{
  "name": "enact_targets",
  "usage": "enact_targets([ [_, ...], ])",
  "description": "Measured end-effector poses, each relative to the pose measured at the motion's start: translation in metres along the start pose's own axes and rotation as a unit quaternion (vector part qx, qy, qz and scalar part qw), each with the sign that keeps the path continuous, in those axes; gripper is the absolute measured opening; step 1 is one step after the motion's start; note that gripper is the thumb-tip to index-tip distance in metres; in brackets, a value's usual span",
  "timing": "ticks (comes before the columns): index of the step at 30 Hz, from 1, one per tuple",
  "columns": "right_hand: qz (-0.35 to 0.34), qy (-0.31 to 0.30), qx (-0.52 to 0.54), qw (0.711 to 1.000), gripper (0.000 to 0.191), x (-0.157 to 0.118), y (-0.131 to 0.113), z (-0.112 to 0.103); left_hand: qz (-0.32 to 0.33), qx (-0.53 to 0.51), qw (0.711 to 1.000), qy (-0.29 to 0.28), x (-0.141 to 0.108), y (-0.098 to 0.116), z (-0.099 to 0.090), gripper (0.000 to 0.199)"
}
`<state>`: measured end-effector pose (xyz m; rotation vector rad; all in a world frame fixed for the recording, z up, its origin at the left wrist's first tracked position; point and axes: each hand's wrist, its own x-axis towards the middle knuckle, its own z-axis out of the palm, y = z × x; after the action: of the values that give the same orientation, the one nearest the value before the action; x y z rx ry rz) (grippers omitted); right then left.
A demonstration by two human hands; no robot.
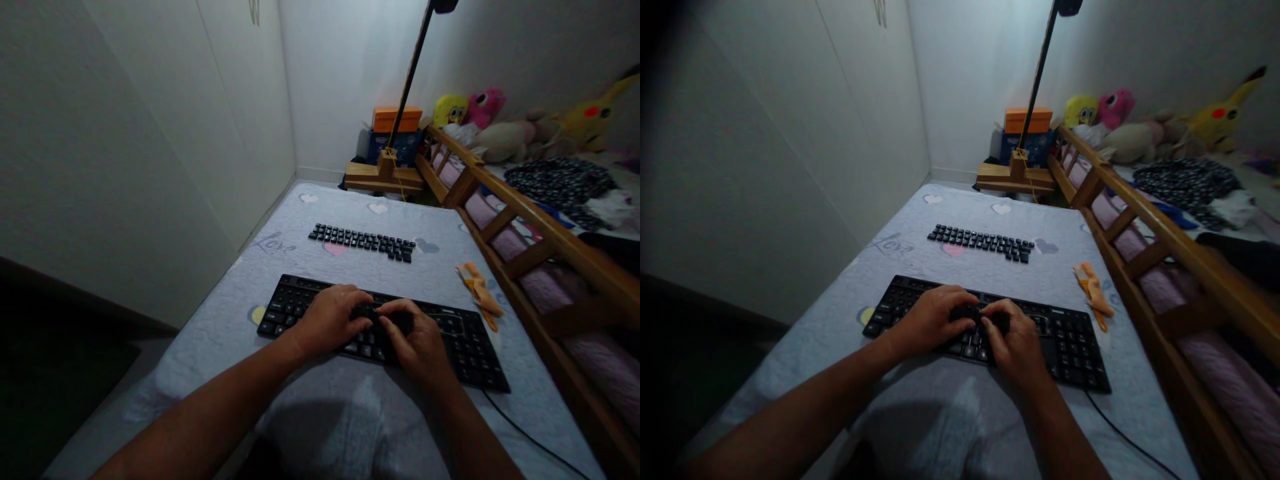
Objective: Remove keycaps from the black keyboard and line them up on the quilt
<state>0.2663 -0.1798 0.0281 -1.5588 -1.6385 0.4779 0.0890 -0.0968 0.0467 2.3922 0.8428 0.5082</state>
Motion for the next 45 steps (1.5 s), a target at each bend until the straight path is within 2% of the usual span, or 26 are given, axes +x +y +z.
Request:
enact_targets([
  [6, -0.005, 0.015, 0.005, 1.000, 0.008, -0.001, 0.003, 0.003, -0.013, -0.005, 1.000, 0.018, 0.001, -0.003, 0.011, 0.018],
  [17, -0.031, 0.035, -0.023, 0.999, 0.006, -0.003, 0.002, 0.006, -0.040, -0.013, 0.998, 0.052, -0.001, -0.007, 0.015, 0.016],
  [22, -0.011, 0.079, -0.038, 0.996, 0.006, -0.003, 0.003, 0.003, -0.077, -0.064, 0.992, 0.076, 0.002, -0.007, 0.010, 0.015],
  [27, 0.020, 0.107, -0.050, 0.993, 0.009, -0.003, 0.006, -0.001, -0.108, -0.145, 0.981, 0.072, 0.009, -0.002, -0.006, 0.016],
  [31, 0.017, 0.115, -0.065, 0.991, 0.009, -0.003, 0.010, -0.002, -0.096, -0.152, 0.982, 0.054, 0.030, -0.002, -0.020, 0.017],
  [34, 0.007, 0.117, -0.072, 0.990, 0.009, -0.003, 0.011, -0.003, -0.086, -0.127, 0.987, 0.044, 0.058, -0.010, -0.020, 0.017],
  [39, 0.000, 0.126, -0.067, 0.990, 0.009, -0.004, 0.013, -0.005, -0.100, -0.056, 0.993, 0.017, 0.106, -0.025, -0.003, 0.020],
  [45, -0.006, 0.121, -0.063, 0.991, 0.008, -0.006, 0.013, -0.008, -0.104, 0.035, 0.994, -0.004, 0.145, -0.031, 0.022, 0.022],
])
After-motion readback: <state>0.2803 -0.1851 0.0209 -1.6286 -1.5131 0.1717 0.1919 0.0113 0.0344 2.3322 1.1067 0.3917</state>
